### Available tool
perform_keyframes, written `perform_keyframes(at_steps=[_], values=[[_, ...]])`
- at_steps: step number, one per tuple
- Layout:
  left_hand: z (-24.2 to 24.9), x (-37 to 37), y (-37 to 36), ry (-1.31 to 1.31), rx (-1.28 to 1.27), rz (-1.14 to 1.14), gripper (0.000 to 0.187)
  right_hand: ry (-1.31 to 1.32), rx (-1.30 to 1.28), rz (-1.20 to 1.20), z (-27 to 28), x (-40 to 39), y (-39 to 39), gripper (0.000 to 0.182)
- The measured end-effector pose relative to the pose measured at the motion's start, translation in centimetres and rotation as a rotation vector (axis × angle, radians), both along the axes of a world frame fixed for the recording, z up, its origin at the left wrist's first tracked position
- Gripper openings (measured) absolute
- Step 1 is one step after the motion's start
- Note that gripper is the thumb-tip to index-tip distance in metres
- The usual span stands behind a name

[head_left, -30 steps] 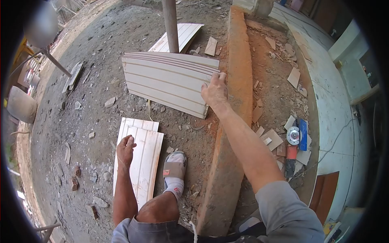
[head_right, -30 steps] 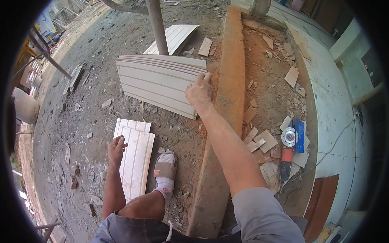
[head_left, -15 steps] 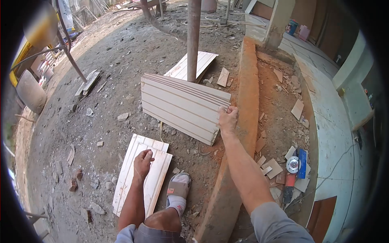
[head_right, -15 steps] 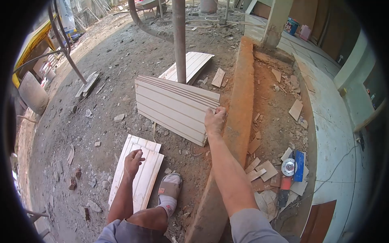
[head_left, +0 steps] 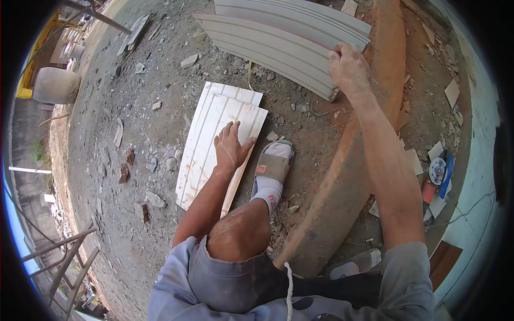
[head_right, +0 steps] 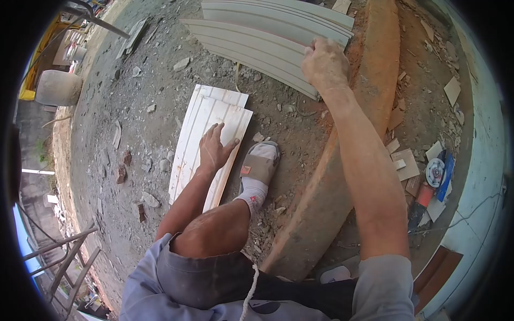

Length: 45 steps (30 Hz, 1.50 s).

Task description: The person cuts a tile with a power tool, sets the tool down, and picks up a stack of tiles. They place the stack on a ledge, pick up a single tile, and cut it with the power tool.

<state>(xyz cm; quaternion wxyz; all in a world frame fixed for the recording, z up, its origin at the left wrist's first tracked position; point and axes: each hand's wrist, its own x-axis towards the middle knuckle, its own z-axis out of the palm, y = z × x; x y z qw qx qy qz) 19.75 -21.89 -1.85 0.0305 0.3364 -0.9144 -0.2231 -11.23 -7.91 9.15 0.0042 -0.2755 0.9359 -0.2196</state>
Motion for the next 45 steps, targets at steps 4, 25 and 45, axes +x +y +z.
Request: perform_keyframes(at_steps=[4, 25, 45], values=[[-0.5, 2.6, 3.2, -0.327, -0.082, 0.016, 0.087, 0.049, 0.101, 0.039, -0.1, 0.7, -0.3, 0.032], [-1.5, 4.0, 1.6, -0.555, -0.129, 0.062, 0.089, -0.008, 0.130, 0.108, 0.4, 2.4, 0.4, 0.031], [-2.0, 13.8, 3.9, -0.566, -0.078, 0.152, 0.098, -0.246, 0.625, 0.211, 5.4, -1.5, -3.8, 0.038]])
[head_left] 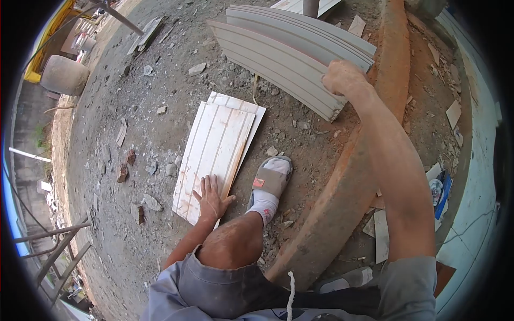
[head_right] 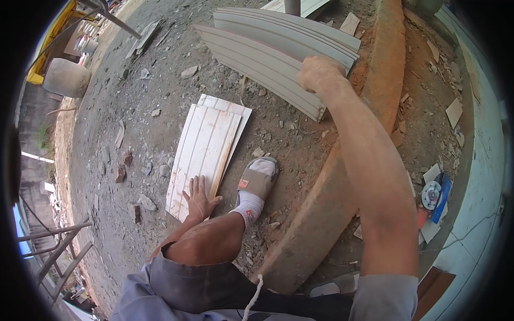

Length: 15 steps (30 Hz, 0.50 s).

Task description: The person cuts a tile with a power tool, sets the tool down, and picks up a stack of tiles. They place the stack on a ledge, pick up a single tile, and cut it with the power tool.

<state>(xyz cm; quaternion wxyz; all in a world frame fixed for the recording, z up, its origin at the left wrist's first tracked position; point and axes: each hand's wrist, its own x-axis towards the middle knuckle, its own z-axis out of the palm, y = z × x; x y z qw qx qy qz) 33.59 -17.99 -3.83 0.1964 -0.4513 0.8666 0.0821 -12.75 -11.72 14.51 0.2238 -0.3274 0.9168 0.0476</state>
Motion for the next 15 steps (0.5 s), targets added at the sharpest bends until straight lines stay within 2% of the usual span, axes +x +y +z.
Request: perform_keyframes(at_steps=[3, 6, 8, 11, 15], values=[[-0.7, 3.0, 1.7, -0.130, 0.056, 0.040, 0.106, 0.014, -0.033, 0.015, -0.1, -1.2, -1.8, 0.041], [-0.9, 3.8, 1.6, -0.128, 0.042, 0.051, 0.107, -0.042, 0.010, 0.051, -0.7, -1.7, -3.5, 0.038], [-1.0, 4.3, 1.1, -0.106, 0.020, -0.013, 0.109, -0.048, 0.023, 0.182, -1.0, -1.8, -3.9, 0.037], [-0.5, 3.8, 0.7, -0.148, 0.017, -0.001, 0.109, -0.076, -0.071, 0.040, -2.2, 0.0, -4.8, 0.036], [1.0, 3.7, 0.0, -0.097, 0.064, 0.017, 0.114, -0.011, -0.166, 0.027, -2.9, 2.3, -4.5, 0.034]])
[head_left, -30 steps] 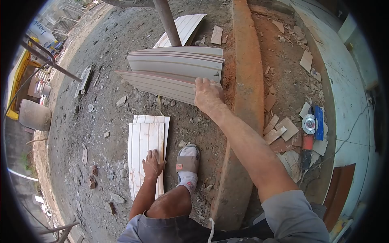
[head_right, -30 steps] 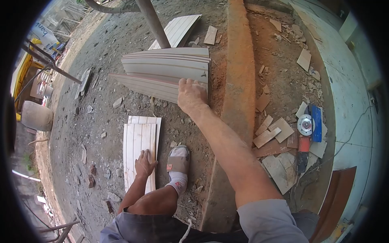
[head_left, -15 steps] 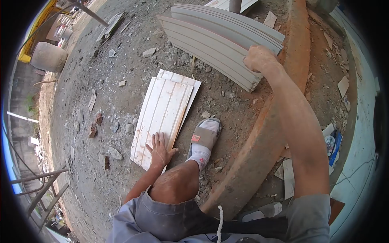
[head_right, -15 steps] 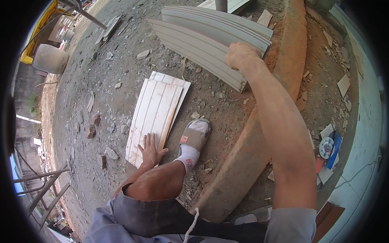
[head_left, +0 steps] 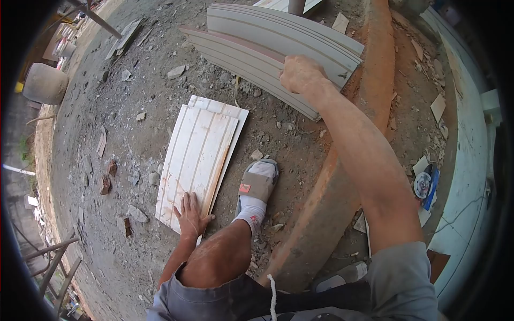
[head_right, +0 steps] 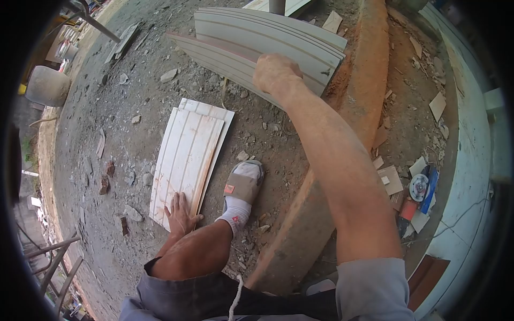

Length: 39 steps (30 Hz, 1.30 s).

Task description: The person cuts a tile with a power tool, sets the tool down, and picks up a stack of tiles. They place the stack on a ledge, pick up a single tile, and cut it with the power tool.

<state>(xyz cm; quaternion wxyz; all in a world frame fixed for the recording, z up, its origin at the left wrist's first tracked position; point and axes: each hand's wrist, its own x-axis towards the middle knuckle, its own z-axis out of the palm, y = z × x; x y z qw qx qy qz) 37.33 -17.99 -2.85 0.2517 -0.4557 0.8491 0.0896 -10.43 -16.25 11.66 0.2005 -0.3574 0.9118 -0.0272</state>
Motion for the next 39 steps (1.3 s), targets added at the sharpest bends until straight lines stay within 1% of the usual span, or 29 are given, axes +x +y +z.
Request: perform_keyframes(at_steps=[1, 3, 4, 5, 7, 8, 10, 11, 13, 14, 16, 17, 19, 20, 21, 23, 24, 25, 27, 28, 29, 30, 31, 32, 33, 35, 36, 37, 39], values=[[0.1, -0.3, -0.1, 0.019, -0.004, -0.008, 0.114, -0.003, -0.026, 0.005, 0.2, 0.2, 0.0, 0.033], [0.4, -0.8, -0.3, -0.063, 0.009, 0.012, 0.114, -0.007, -0.008, 0.022, 1.0, 0.8, 0.2, 0.033], [0.2, -0.9, -0.2, -0.041, -0.005, 0.027, 0.108, -0.032, 0.019, 0.045, 1.3, 1.1, 0.2, 0.033], [-0.2, -1.2, -0.4, -0.034, -0.004, 0.021, 0.108, -0.025, 0.020, 0.039, 1.8, 1.3, 0.1, 0.033], [-1.1, -2.0, -0.8, 0.123, -0.068, 0.005, 0.097, -0.029, 0.112, 0.044, 2.6, 1.7, -0.5, 0.033], [-1.2, -2.8, -1.0, 0.128, -0.063, -0.001, 0.097, -0.025, 0.116, 0.038, 2.5, 1.9, -0.9, 0.033], [-1.6, -5.4, -1.6, 0.334, -0.104, 0.079, 0.080, -0.050, 0.098, 0.072, 2.4, 2.3, -2.1, 0.033], [-1.5, -6.5, -1.9, 0.341, -0.103, 0.074, 0.080, -0.043, 0.097, 0.067, 2.1, 2.6, -2.7, 0.033], [-0.8, -8.2, -2.3, 0.535, -0.044, 0.065, 0.068, -0.035, 0.071, 0.159, 1.8, 3.4, -3.7, 0.033], [-0.5, -8.8, -2.4, 0.539, -0.044, 0.059, 0.068, -0.031, 0.070, 0.153, 1.7, 3.5, -4.0, 0.033], [0.0, -9.8, -2.5, 0.827, 0.004, 0.069, 0.056, -0.054, 0.054, 0.227, 2.0, 3.8, -4.0, 0.033], [0.5, -10.3, -2.4, 0.838, 0.011, 0.062, 0.056, -0.044, 0.057, 0.217, 2.0, 3.8, -3.8, 0.033], [1.3, -11.5, -2.2, 0.933, 0.276, 0.413, 0.051, -0.036, 0.016, 0.236, 2.3, 3.6, -3.6, 0.033], [-0.3, -11.7, -2.6, 1.016, 0.335, 0.463, 0.050, -0.019, 0.016, 0.229, 2.6, 3.3, -3.7, 0.033], [-0.2, -12.7, -2.9, 1.027, 0.337, 0.456, 0.050, -0.015, -0.011, 0.241, 3.2, 3.3, -3.8, 0.032], [0.7, -15.0, -2.8, 1.093, 0.780, 0.757, 0.052, -0.029, -0.027, 0.246, 4.3, 4.2, -3.9, 0.032], [2.5, -16.4, -2.6, 1.080, 0.958, 0.725, 0.077, -0.057, -0.025, 0.213, 5.7, 4.8, -3.8, 0.031], [2.6, -17.5, -2.6, 1.077, 0.975, 0.714, 0.077, -0.075, -0.023, 0.177, 7.1, 4.8, -3.4, 0.031], [2.3, -19.7, -2.4, 1.122, 1.118, 0.869, 0.093, -0.071, -0.043, 0.139, 9.7, 5.6, -1.4, 0.030], [1.7, -20.5, -2.5, 1.121, 1.180, 0.888, 0.103, -0.078, -0.069, 0.125, 10.7, 6.3, -0.4, 0.030], [1.1, -21.1, -2.3, 1.123, 1.196, 0.869, 0.103, -0.096, -0.052, 0.121, 11.6, 7.1, 1.1, 0.030], [1.1, -22.0, -2.3, 1.174, 1.287, 0.935, 0.105, -0.110, -0.039, 0.118, 12.4, 7.9, 2.9, 0.031], [1.2, -22.8, -2.2, 1.220, 1.377, 1.004, 0.107, -0.148, -0.103, 0.101, 13.1, 8.8, 5.1, 0.032], [1.1, -23.3, -2.3, 1.314, 1.489, 0.974, 0.101, -0.194, -0.169, 0.083, 13.6, 9.9, 7.7, 0.032], [2.2, -23.8, -2.3, 1.316, 1.493, 0.954, 0.101, -0.203, -0.231, 0.074, 13.8, 11.0, 10.3, 0.033], [5.3, -24.3, -1.8, 1.380, 1.499, 0.726, 0.080, -0.215, -0.324, 0.050, 14.8, 12.6, 15.1, 0.034], [7.3, -24.2, -0.7, 1.360, 1.499, 0.711, 0.068, -0.220, -0.357, 0.028, 15.5, 13.3, 17.4, 0.033], [9.3, -24.3, 0.1, 1.355, 1.500, 0.683, 0.068, -0.209, -0.375, 0.015, 16.0, 13.4, 19.6, 0.033], [13.2, -24.5, 1.8, 1.213, 1.400, 0.553, 0.069, -0.210, -0.545, -0.111, 15.9, 14.0, 24.4, 0.034]])
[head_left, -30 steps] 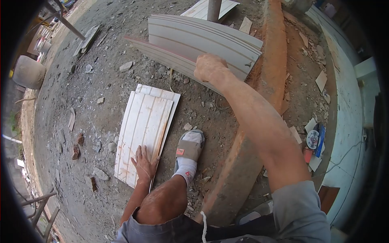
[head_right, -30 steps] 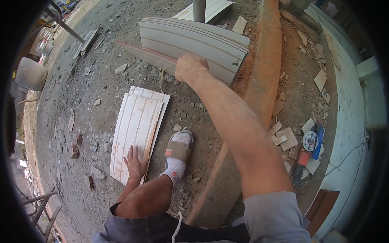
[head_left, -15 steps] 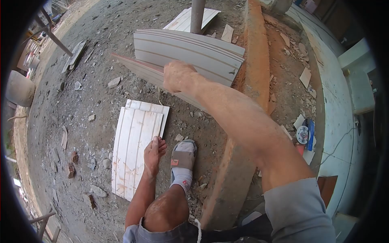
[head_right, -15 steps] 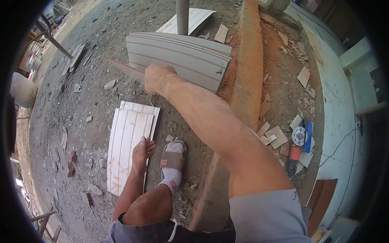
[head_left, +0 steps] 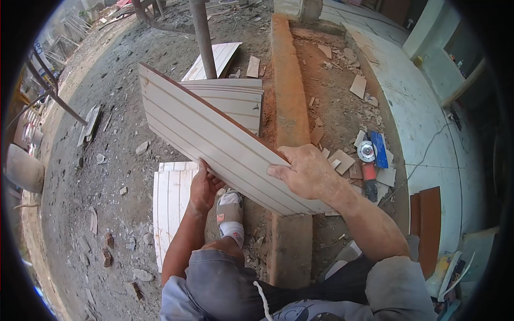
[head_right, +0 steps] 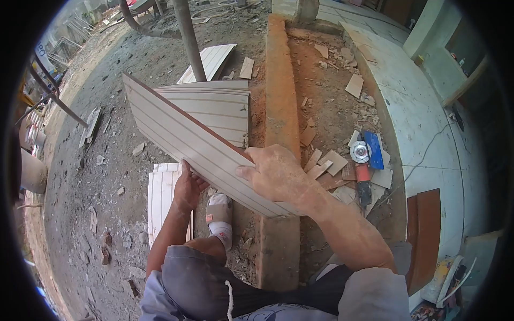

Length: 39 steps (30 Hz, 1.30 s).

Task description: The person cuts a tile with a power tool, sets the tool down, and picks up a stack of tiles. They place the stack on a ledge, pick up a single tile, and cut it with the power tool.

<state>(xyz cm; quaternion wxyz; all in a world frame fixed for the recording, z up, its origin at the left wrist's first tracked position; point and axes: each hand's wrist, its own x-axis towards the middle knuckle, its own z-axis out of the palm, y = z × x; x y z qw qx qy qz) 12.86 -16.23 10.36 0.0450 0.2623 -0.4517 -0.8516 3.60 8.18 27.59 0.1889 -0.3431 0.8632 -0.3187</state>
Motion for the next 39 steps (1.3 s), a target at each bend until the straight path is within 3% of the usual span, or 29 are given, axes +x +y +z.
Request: perform_keyframes(at_steps=[1, 3, 4, 6, 7, 10, 12, 16, 24, 26, 28, 29, 31, 35, 39], values=[[1.8, -0.2, 0.5, 0.005, -0.013, -0.021, 0.069, 0.005, -0.013, -0.021, -0.1, 0.4, 2.2, 0.034], [5.2, -1.1, 1.3, -0.059, -0.236, -0.286, 0.075, -0.017, -0.060, -0.358, -0.8, 0.8, 6.1, 0.037], [7.2, -1.5, 2.4, -0.060, -0.248, -0.297, 0.075, -0.020, -0.071, -0.370, -2.1, 1.1, 7.8, 0.037], [10.9, -2.9, 4.5, -0.108, -0.515, -0.562, 0.072, 0.079, -0.234, -0.738, -6.2, 1.4, 10.3, 0.041], [11.5, -3.9, 5.3, -0.133, -0.650, -0.621, 0.070, 0.074, -0.252, -0.754, -7.9, 1.4, 11.4, 0.041], [10.0, -7.0, 7.8, -0.095, -0.721, -0.752, 0.069, -0.052, -0.377, -0.958, -13.5, 1.7, 14.0, 0.049], [5.4, -9.1, 9.2, -0.166, -0.768, -0.737, 0.066, -0.118, -0.188, -1.088, -17.7, 2.0, 15.3, 0.055], [-2.2, -8.8, 13.3, -0.367, -0.695, -0.432, 0.063, -0.162, -0.079, -1.107, -23.0, 2.6, 16.7, 0.063], [-10.8, -8.6, 13.6, -0.407, -0.494, -0.270, 0.060, -0.197, 0.061, -1.071, -29.5, 0.5, 18.2, 0.062], [-11.7, -9.1, 13.9, -0.390, -0.512, -0.273, 0.060, -0.218, 0.015, -1.054, -30.2, -0.2, 18.2, 0.061], [-11.0, -9.0, 14.6, -0.025, -0.638, -0.050, 0.060, -0.237, -0.042, -1.040, -30.2, -1.0, 18.2, 0.061], [-10.5, -9.1, 14.4, -0.026, -0.647, -0.060, 0.060, -0.314, -0.006, -1.000, -30.1, -1.4, 18.2, 0.063], [-10.1, -9.0, 13.1, -0.228, -1.085, 0.123, 0.058, -0.394, 0.019, -0.967, -29.7, -0.6, 18.2, 0.068], [-11.9, -7.5, 11.7, -0.226, -1.122, 0.122, 0.053, -0.427, 0.078, -0.964, -28.3, 0.6, 19.3, 0.074], [-5.9, -3.8, 16.9, -0.250, -0.889, 0.160, 0.047, -0.375, 0.091, -1.079, -27.9, 3.3, 21.0, 0.069]])
